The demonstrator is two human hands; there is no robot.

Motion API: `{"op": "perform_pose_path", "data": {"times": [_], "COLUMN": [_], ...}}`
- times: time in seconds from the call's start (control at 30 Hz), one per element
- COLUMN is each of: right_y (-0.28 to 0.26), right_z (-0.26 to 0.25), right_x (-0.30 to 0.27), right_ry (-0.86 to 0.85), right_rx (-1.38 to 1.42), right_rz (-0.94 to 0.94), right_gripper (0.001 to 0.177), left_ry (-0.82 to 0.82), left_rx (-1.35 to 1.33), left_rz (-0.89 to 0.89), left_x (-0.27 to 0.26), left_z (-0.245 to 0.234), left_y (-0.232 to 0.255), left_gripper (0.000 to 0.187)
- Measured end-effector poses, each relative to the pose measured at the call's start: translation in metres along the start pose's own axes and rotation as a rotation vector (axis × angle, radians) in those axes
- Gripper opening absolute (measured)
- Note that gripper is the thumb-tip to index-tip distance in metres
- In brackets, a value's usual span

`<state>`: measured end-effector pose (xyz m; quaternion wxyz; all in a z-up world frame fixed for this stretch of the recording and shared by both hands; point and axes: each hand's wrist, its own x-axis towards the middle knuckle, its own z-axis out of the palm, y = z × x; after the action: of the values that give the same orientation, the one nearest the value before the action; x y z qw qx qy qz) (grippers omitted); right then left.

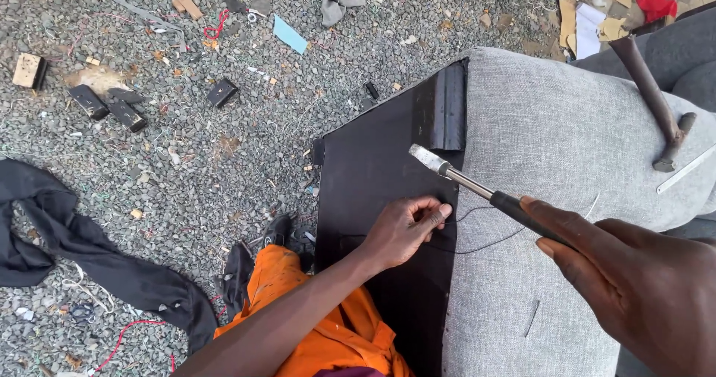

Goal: Hand sewing fabric onto a sofa frame using a curved needle and thread, followed by cutting the thread with scissors.

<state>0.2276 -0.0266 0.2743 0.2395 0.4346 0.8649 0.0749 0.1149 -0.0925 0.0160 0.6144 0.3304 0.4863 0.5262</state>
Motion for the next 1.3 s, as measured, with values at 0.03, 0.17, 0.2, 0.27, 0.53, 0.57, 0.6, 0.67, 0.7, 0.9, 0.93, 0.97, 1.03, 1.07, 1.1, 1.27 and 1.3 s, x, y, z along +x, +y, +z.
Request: {"op": "perform_pose_path", "data": {"times": [0.03,0.17,0.2,0.27,0.53,0.57,0.6,0.67,0.7,0.9,0.93,0.97,1.03,1.07,1.1,1.27,1.3], "right_y": [0.000,0.007,0.008,0.008,0.013,0.015,0.016,0.017,0.017,0.007,0.003,0.002,0.000,0.005,0.010,0.015,0.012], "right_z": [-0.002,0.003,0.003,0.002,0.014,0.016,0.018,0.020,0.021,0.009,0.002,0.000,-0.005,0.002,0.009,0.017,0.015], "right_x": [-0.001,-0.002,-0.002,-0.003,-0.005,-0.005,-0.005,-0.007,-0.008,-0.015,-0.016,-0.015,-0.013,-0.009,-0.006,-0.002,-0.005], "right_ry": [-0.027,0.005,0.015,0.024,-0.051,-0.052,-0.078,-0.105,-0.075,0.075,0.117,0.118,0.144,0.147,0.040,-0.145,-0.033], "right_rx": [0.011,0.071,0.085,0.100,-0.014,-0.014,-0.089,-0.164,-0.112,0.193,0.304,0.305,0.315,0.315,0.081,-0.208,-0.025], "right_rz": [0.016,-0.013,-0.025,-0.037,-0.012,-0.010,-0.021,-0.033,-0.061,-0.119,-0.161,-0.161,-0.197,-0.196,-0.173,-0.079,-0.094], "right_gripper": [0.042,0.044,0.044,0.045,0.038,0.038,0.038,0.039,0.038,0.044,0.046,0.046,0.045,0.045,0.041,0.035,0.037], "left_ry": [-0.007,0.002,-0.001,-0.004,0.022,0.019,0.065,0.111,0.147,0.193,0.194,0.194,0.165,0.165,0.157,0.162,0.153], "left_rx": [-0.007,0.092,0.102,0.114,0.158,0.158,0.159,0.158,0.182,0.230,0.247,0.248,0.205,0.206,0.176,0.134,0.144], "left_rz": [-0.006,-0.017,-0.017,-0.019,0.004,0.004,0.061,0.115,0.154,0.199,0.190,0.191,0.206,0.209,0.184,0.188,0.174], "left_x": [0.000,0.004,0.005,0.004,0.006,0.008,0.009,0.009,0.010,0.020,0.021,0.021,0.020,0.020,0.019,0.021,0.022], "left_z": [-0.001,-0.004,-0.005,-0.005,-0.004,-0.005,-0.007,-0.008,-0.007,-0.004,-0.004,-0.005,-0.007,-0.008,-0.008,-0.007,-0.008], "left_y": [0.001,0.001,0.002,0.003,-0.002,0.001,0.004,0.007,0.007,-0.012,-0.015,-0.013,-0.008,-0.004,-0.002,-0.007,-0.009], "left_gripper": [0.037,0.038,0.040,0.042,0.039,0.039,0.034,0.029,0.023,0.015,0.017,0.017,0.018,0.018,0.021,0.018,0.019]}}
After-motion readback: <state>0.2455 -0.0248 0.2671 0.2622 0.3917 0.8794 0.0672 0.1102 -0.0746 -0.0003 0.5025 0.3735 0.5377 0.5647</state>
